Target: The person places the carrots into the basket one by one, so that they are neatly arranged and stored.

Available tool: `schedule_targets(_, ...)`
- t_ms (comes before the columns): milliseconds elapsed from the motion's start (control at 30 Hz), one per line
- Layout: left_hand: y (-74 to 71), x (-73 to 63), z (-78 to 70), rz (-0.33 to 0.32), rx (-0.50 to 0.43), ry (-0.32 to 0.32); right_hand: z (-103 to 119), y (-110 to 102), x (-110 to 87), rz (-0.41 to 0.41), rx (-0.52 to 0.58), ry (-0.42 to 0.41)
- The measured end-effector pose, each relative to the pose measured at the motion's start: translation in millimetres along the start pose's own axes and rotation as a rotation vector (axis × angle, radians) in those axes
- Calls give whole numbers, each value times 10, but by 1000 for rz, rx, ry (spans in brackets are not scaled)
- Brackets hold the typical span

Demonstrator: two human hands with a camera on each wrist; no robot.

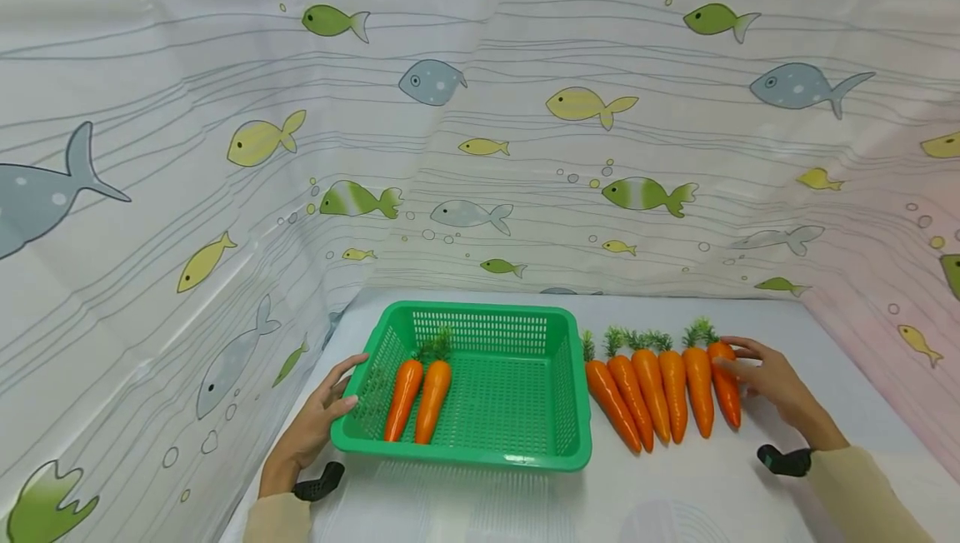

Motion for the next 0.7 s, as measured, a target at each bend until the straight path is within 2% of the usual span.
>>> schedule_targets(233, 8, -15, 0, -17, -9, -15, -81, 39, 51, 66, -27, 20)
schedule_targets(433, 14, -25, 1, -17, -19, -21, -115, 26, 55, 83, -23, 52)
schedule_targets(700, 34, 0, -61, 47, -21, 43, -180, -47, 80, 91, -9, 60)
Point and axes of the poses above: each hand's wrist, its own x-axis towards the middle knuckle, its own y-axis out of the palm, z = x × y, the point moved 10 cm from there along x, towards the middle knuckle, and after that the axes turned 4 degrees about -y, right-handed, at the moved point
